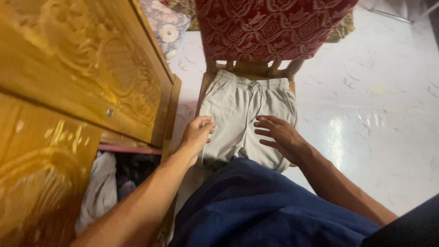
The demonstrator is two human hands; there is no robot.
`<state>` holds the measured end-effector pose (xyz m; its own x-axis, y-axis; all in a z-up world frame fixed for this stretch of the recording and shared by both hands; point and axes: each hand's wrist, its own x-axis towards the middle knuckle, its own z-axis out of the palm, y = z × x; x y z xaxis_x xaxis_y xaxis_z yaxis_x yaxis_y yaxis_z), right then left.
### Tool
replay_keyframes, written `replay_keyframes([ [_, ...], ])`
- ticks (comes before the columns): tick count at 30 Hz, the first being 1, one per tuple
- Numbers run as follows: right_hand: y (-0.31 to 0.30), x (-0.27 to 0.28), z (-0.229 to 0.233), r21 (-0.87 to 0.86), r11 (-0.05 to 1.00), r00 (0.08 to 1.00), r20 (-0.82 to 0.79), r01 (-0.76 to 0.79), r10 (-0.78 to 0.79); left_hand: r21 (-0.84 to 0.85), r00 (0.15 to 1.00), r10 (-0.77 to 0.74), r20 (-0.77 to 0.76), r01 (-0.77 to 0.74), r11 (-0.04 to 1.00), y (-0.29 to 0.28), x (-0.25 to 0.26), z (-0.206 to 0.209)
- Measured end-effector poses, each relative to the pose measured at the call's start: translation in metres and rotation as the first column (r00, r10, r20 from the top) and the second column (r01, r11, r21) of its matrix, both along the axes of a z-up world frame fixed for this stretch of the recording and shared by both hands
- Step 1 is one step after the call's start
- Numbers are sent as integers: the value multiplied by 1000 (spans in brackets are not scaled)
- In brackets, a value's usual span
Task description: The person takes various clothing items from an open drawer, folds them by hand, and places them on a nearby chair. The items include shorts, shirts, and pants of different colors.
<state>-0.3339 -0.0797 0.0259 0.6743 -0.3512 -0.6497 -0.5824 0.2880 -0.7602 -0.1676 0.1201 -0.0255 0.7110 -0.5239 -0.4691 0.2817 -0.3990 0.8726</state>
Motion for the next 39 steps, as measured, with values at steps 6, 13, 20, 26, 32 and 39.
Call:
replay_keyframes([
  [6,41,-27,3,40,991,989,82,-125,122,-55,991,131,-19,-132,990,54,-66,6],
  [13,99,-64,0,95,955,954,138,-282,268,-79,948,318,-7,-317,945,128,-148,-6],
  [20,170,-83,4,87,894,897,94,-439,431,-130,833,554,-5,-550,825,214,-212,1],
  [26,211,-75,11,135,830,837,183,-541,516,-93,680,733,-11,-731,676,279,-242,3],
  [32,243,-51,8,175,788,805,198,-590,559,-86,577,817,-13,-815,574,330,-246,-9],
  [39,289,-14,9,177,759,775,237,-627,586,-66,589,808,-5,-806,588,378,-216,-12],
])
